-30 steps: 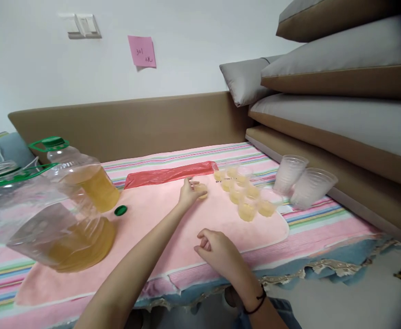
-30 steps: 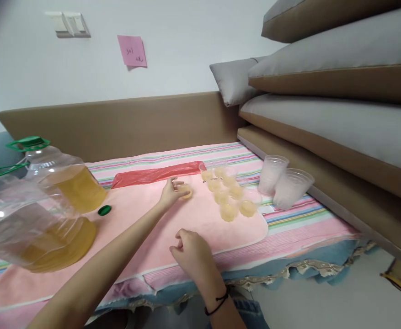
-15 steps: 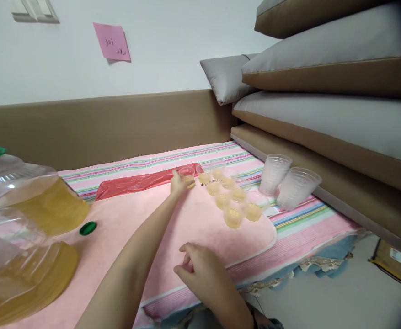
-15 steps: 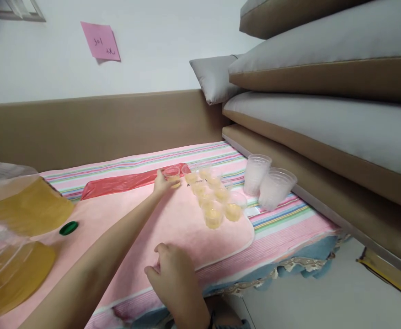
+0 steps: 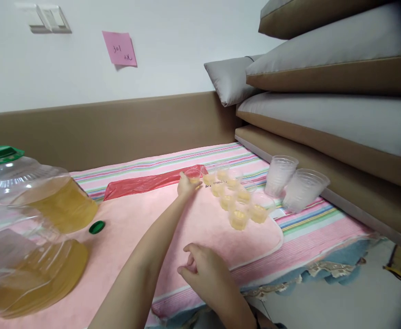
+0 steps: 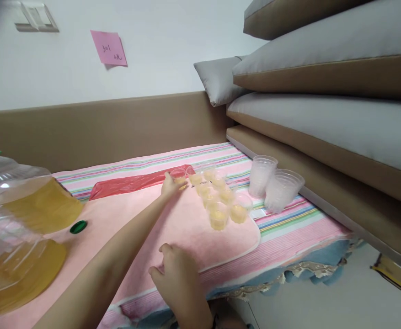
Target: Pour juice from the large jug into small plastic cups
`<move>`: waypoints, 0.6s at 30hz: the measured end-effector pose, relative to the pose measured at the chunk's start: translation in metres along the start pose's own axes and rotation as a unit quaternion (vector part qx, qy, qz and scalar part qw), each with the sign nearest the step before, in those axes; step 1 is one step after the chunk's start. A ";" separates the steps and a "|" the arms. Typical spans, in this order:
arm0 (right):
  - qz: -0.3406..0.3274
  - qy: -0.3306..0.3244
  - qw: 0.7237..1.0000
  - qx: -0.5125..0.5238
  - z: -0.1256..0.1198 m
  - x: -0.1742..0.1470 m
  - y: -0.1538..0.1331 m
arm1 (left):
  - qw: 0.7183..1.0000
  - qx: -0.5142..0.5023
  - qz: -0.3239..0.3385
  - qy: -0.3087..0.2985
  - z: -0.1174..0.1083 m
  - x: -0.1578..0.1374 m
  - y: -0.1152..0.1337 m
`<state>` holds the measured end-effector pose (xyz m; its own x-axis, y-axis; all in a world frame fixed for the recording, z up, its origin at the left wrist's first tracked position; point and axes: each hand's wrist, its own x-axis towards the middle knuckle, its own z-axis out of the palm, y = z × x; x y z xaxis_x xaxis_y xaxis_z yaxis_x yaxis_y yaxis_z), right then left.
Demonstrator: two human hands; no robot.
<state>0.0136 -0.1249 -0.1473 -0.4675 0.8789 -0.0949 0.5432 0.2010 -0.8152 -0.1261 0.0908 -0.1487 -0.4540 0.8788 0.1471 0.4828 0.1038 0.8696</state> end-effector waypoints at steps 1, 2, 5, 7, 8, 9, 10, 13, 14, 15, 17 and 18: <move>0.000 -0.002 1.000 0.004 -0.001 0.000 0.000 | 1.000 -0.002 0.000 0.001 -0.001 -0.001 0.001; 0.000 -0.001 1.000 0.012 -0.002 -0.001 0.001 | 1.000 -0.006 0.001 0.004 -0.003 -0.002 0.001; -0.019 0.019 0.998 0.053 -0.005 0.000 0.006 | 0.999 -0.019 0.017 0.019 -0.014 -0.015 0.005; -0.040 0.039 0.994 0.091 -0.007 0.002 0.011 | 0.998 -0.032 0.041 0.020 -0.029 -0.033 0.010; -0.050 0.047 0.992 0.110 -0.007 0.002 0.013 | 0.998 -0.040 0.056 0.014 -0.039 -0.045 0.013; -0.058 0.053 0.989 0.126 -0.008 0.002 0.015 | 0.996 -0.048 0.072 0.002 -0.051 -0.061 0.018; -0.063 0.058 0.987 0.137 -0.008 0.002 0.016 | 0.995 -0.055 0.086 -0.012 -0.064 -0.079 0.024; -0.088 0.082 0.973 0.198 -0.010 -0.003 0.013 | 0.985 -0.108 0.107 -0.076 -0.110 -0.146 0.047; -0.105 0.088 0.962 0.235 -0.012 -0.006 0.010 | 0.980 -0.128 0.118 -0.095 -0.126 -0.171 0.055; -0.126 0.092 0.949 0.276 -0.014 -0.012 0.006 | 0.975 -0.143 0.133 -0.102 -0.142 -0.198 0.061; -0.176 0.103 0.916 0.346 -0.020 -0.029 -0.004 | 0.967 -0.160 0.161 -0.112 -0.172 -0.250 0.064; -0.200 0.117 0.903 0.363 -0.024 -0.042 -0.010 | 0.967 -0.159 0.160 -0.116 -0.185 -0.274 0.060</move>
<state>0.0441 -0.1537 -0.1216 -0.3196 0.8827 0.3445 -0.2756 0.2612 -0.9251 -0.1112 -0.2300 -0.0496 -0.1216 0.9272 0.3543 0.2989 -0.3062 0.9038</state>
